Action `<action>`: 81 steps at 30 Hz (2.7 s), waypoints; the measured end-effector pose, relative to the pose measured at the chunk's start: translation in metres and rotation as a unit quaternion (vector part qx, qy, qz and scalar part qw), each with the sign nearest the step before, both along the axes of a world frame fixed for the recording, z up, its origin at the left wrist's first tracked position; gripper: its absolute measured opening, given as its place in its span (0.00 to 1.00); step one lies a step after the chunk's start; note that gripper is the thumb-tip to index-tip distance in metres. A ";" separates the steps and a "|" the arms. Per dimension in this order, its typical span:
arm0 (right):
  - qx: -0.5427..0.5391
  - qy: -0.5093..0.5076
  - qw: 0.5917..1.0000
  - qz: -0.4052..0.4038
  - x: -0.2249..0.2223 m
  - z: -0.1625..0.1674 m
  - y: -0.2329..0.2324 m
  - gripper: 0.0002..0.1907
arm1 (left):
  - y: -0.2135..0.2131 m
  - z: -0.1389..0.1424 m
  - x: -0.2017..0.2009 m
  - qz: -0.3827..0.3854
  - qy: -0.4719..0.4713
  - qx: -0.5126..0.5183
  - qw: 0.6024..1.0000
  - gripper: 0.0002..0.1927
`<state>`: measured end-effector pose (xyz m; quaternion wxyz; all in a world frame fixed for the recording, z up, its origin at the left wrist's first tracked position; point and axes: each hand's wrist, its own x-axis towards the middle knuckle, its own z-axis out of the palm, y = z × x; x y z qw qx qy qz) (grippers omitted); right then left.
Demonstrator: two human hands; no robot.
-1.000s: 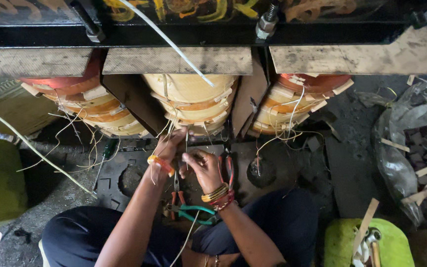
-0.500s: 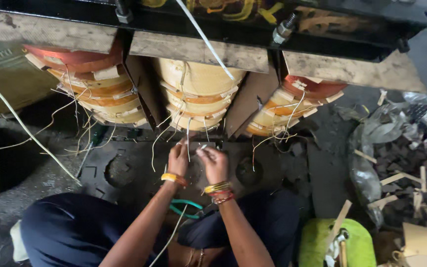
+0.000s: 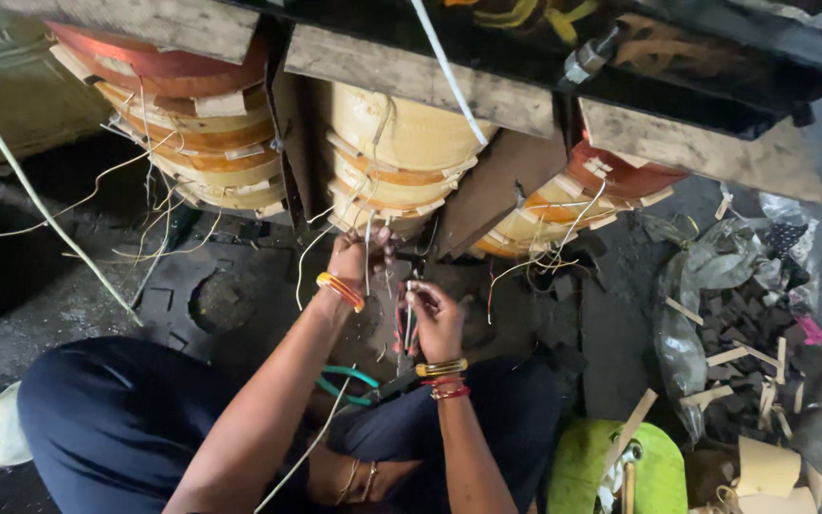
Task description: The person sits on the floor and uses pliers to strip insulation from wires and connect them to copper windings on stacked cylindrical coils. The person repeatedly cuts, strips, and twists wires to secure connections on the coil assembly.
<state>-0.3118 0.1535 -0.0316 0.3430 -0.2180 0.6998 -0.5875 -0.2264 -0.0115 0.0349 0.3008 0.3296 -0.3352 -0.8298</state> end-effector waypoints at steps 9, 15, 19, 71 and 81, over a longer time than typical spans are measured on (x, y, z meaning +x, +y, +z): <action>0.008 -0.030 0.998 0.050 0.027 -0.021 0.001 0.10 | -0.005 -0.011 -0.001 -0.003 0.041 -0.038 0.998 0.07; -0.031 -0.026 0.997 0.071 0.027 -0.025 0.007 0.09 | -0.004 -0.008 0.001 -0.003 0.075 -0.045 0.996 0.07; -0.011 -0.038 0.998 0.055 0.028 -0.021 0.006 0.09 | -0.003 -0.003 0.000 0.008 0.073 -0.037 0.997 0.06; -0.169 -0.119 0.978 -0.007 -0.014 0.013 -0.081 0.11 | -0.022 0.014 -0.004 -0.107 0.026 -0.052 0.993 0.15; -0.191 -0.136 0.972 0.033 -0.029 0.000 -0.070 0.09 | -0.017 0.002 -0.021 -0.050 0.038 -0.033 0.997 0.12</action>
